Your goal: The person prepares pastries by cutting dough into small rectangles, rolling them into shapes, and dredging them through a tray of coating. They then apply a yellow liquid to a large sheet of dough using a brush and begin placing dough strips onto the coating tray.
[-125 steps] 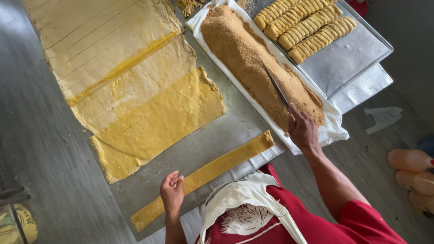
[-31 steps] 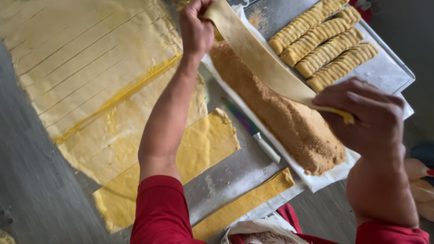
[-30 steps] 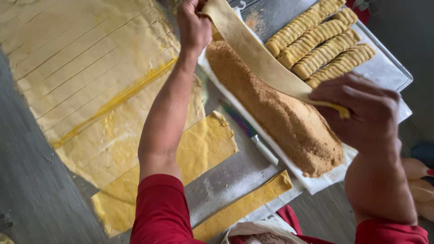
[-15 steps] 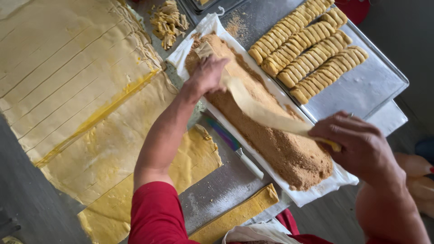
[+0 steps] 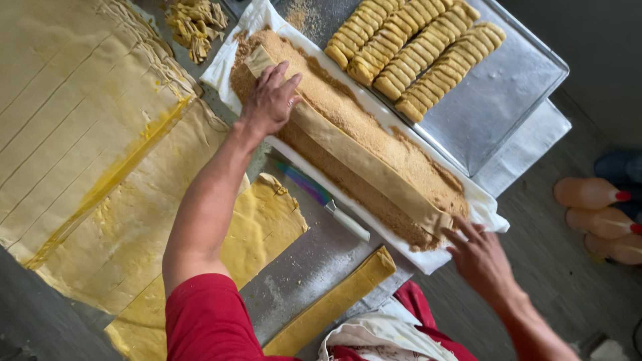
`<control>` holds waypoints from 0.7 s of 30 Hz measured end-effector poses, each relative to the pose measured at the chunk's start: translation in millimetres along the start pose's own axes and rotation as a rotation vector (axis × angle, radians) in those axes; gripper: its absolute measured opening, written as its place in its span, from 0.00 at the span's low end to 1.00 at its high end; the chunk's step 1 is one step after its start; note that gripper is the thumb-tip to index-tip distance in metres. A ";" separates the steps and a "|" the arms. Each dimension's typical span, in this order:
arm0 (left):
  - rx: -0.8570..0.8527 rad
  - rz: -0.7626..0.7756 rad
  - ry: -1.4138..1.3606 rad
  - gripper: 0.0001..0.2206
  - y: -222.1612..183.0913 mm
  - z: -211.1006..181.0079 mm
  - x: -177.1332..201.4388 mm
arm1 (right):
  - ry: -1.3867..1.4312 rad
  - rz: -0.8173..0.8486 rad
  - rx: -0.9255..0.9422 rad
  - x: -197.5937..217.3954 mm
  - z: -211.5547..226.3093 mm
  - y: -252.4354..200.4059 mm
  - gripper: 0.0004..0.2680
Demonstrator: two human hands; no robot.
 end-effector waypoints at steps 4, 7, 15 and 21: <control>-0.144 0.026 0.089 0.21 24.2 21.4 10.5 | 0.347 -0.381 -0.135 -14.1 9.2 8.3 0.15; -0.098 0.245 0.211 0.18 34.6 30.2 6.9 | 0.407 -0.393 -0.274 -21.4 7.1 21.4 0.11; -0.017 0.282 0.149 0.14 47.3 35.0 3.9 | 0.411 -0.305 -0.380 -21.6 -3.8 46.4 0.15; 0.103 0.508 -0.066 0.12 38.4 12.4 13.7 | 0.474 -0.237 -0.316 -31.5 -11.2 51.9 0.10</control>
Point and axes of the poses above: each hand's wrist, its own y-axis towards the middle knuckle, its own x-axis out of the back of the hand, z = x × y, the point moved 8 cm from there along y, towards the middle knuckle, and after that the axes turned 5 degrees about -z, right-handed, at the moved point
